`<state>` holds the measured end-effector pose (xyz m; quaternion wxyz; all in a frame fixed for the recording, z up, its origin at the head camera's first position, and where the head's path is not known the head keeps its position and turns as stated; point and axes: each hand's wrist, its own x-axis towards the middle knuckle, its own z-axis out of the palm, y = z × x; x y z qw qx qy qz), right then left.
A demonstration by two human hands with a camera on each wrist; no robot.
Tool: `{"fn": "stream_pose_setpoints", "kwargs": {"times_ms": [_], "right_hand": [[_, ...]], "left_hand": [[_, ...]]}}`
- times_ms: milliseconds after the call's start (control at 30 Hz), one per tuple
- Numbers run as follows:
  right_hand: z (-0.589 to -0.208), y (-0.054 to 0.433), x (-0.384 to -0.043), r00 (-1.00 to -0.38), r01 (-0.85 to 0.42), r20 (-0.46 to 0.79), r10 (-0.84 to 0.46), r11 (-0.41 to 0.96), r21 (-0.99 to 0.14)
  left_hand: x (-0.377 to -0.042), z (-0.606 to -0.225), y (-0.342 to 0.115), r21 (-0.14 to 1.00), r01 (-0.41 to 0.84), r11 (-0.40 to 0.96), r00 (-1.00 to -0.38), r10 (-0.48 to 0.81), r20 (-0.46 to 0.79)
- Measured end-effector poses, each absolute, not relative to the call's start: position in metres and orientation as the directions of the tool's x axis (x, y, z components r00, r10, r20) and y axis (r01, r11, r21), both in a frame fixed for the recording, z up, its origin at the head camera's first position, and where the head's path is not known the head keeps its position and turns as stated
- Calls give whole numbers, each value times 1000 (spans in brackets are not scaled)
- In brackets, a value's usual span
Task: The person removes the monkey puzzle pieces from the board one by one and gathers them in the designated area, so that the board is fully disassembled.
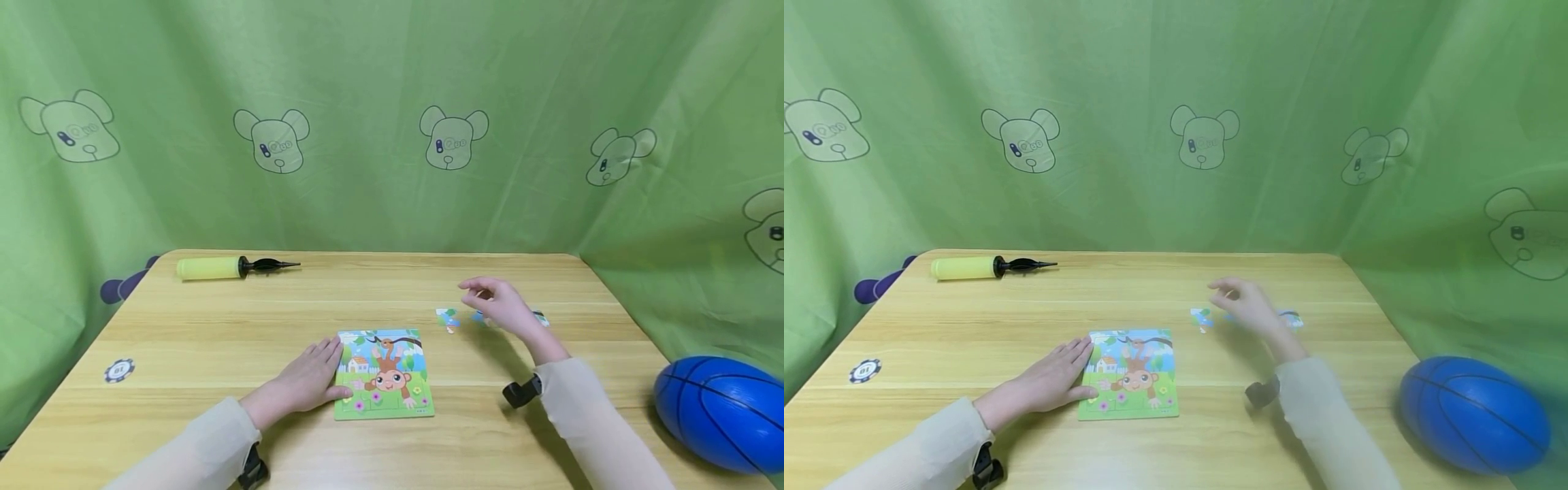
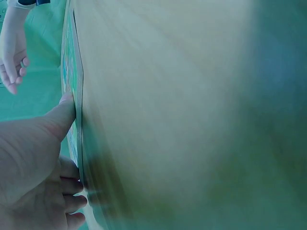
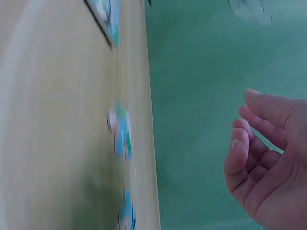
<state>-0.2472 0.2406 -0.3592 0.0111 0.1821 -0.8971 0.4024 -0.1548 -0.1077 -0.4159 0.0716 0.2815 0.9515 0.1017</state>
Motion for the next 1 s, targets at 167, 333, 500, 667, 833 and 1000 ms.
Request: {"fn": "stream_pose_setpoints", "kwargs": {"times_ms": [167, 333, 500, 667, 833, 1000], "right_hand": [[-363, 209, -236, -892, -405, 169, -419, 577, -709], [-369, 181, -223, -840, -470, 149, -522, 561, -681], [-378, 158, -213, -768, -534, 133, -626, 512, -673], [-388, 139, -207, -724, -564, 94, -683, 508, -651], [-395, 123, -204, -701, -562, 20, -713, 535, -631], [-398, 109, -201, -679, -591, -28, -734, 569, -572]], "left_hand": [[-154, -416, -108, 237, 523, 819, -830, 552, -79], [-154, -415, -108, 239, 524, 818, -829, 553, -76], [-154, -414, -108, 239, 524, 818, -829, 554, -78], [-153, -414, -107, 242, 527, 815, -827, 557, -75], [-154, -416, -107, 240, 528, 814, -827, 557, -70], [-155, -418, -108, 230, 531, 815, -828, 557, -63]]}}
